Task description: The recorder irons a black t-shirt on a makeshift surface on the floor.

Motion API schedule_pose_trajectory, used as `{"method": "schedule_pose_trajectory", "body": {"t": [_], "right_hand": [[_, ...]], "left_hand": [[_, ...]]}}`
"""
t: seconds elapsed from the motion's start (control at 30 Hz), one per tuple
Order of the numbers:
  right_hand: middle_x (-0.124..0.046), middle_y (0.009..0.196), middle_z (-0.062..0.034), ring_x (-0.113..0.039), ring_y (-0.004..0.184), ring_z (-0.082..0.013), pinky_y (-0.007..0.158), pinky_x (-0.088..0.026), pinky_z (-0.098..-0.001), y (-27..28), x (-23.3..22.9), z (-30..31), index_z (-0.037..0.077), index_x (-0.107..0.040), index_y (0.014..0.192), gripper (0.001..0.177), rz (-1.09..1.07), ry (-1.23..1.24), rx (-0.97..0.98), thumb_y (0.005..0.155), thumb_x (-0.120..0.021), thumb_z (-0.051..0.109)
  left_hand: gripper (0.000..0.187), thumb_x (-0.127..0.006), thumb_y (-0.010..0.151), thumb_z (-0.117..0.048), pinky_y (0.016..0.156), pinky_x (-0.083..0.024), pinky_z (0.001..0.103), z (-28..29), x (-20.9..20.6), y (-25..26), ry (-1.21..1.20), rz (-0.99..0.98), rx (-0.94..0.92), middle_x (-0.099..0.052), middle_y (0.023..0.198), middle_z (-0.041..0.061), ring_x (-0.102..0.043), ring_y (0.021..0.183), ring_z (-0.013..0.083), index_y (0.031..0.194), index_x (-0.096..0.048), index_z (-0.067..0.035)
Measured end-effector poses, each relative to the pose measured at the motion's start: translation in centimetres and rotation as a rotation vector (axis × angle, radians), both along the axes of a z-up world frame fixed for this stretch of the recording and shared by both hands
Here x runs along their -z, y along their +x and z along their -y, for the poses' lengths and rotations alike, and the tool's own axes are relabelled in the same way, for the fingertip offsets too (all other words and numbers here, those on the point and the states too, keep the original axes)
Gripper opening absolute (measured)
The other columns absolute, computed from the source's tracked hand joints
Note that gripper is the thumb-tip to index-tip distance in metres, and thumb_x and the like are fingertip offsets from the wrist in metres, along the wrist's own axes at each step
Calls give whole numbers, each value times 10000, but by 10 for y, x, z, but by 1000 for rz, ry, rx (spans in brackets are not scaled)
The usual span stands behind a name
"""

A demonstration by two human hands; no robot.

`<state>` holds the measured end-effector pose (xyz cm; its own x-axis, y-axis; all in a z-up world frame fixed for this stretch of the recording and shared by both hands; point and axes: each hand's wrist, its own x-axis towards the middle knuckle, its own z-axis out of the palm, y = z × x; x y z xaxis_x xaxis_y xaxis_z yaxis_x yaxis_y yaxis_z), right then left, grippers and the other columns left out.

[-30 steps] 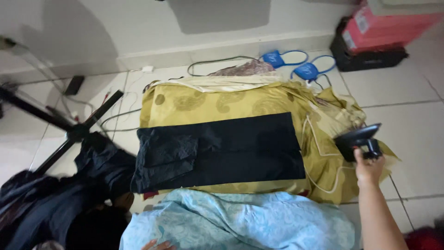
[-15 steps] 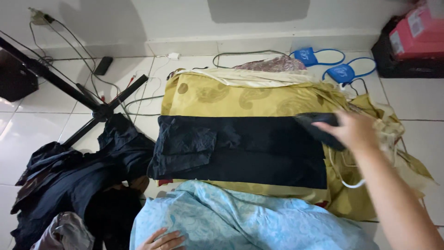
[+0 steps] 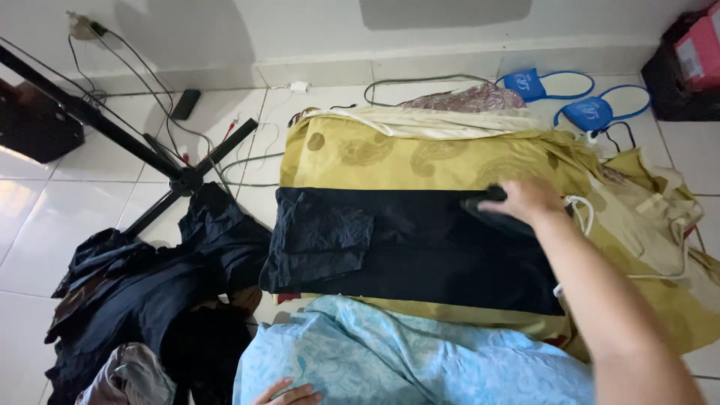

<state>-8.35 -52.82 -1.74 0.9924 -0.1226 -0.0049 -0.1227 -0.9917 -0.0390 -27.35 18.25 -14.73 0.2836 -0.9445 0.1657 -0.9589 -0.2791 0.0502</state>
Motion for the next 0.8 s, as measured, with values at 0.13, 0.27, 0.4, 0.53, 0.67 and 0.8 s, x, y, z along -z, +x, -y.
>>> {"method": "schedule_pose_trajectory", "body": {"t": [0.13,0.27,0.4,0.53,0.67,0.8], "right_hand": [[-769,837,-156,-755,795,-326,764,-608,-453,-38,-10,-8,191,-745,1061,790,-145,-63,-193,670,-610,865],[-753,779,-124,-740,752,-313,718,-605,-447,-46,0,4,137,-736,931,768,-64,-150,-143,758,-560,865],[-757,840,-172,-735,736,-362,708,-606,-466,-24,0,29,97,-751,1060,798,7,-79,120,800,-605,837],[-751,981,-176,-722,873,-380,770,-582,-490,-23,4,38,164,-762,1157,839,-27,26,55,660,-682,835],[-781,940,-116,-762,933,-304,839,-608,-427,-59,11,29,223,-768,1156,873,-150,-42,-112,645,-584,906],[-770,945,-148,-746,870,-371,787,-599,-466,-63,15,37,223,-769,1183,893,-68,11,16,630,-588,901]], "left_hand": [[352,-470,1063,-199,1228,-262,396,7,5,0,-5,-42,-12,-643,1422,-105,-529,1385,114,1323,-683,-305],[356,-476,1061,-188,1226,-265,392,18,11,-2,-14,-78,-26,-655,1410,-108,-541,1375,110,1325,-689,-298],[359,-481,1060,-179,1224,-268,389,21,13,-24,-14,-118,-52,-664,1400,-111,-550,1368,108,1327,-693,-292],[338,-478,1063,-203,1231,-285,373,15,8,-16,-76,0,-33,-672,1385,-131,-553,1366,89,1290,-706,-305],[346,-483,1051,-196,1219,-286,376,15,14,-14,-62,-39,-38,-678,1377,-132,-563,1355,92,1283,-716,-305],[355,-486,1042,-185,1213,-283,383,17,13,-17,-55,-58,-34,-680,1375,-133,-569,1350,98,1280,-719,-308]]}}
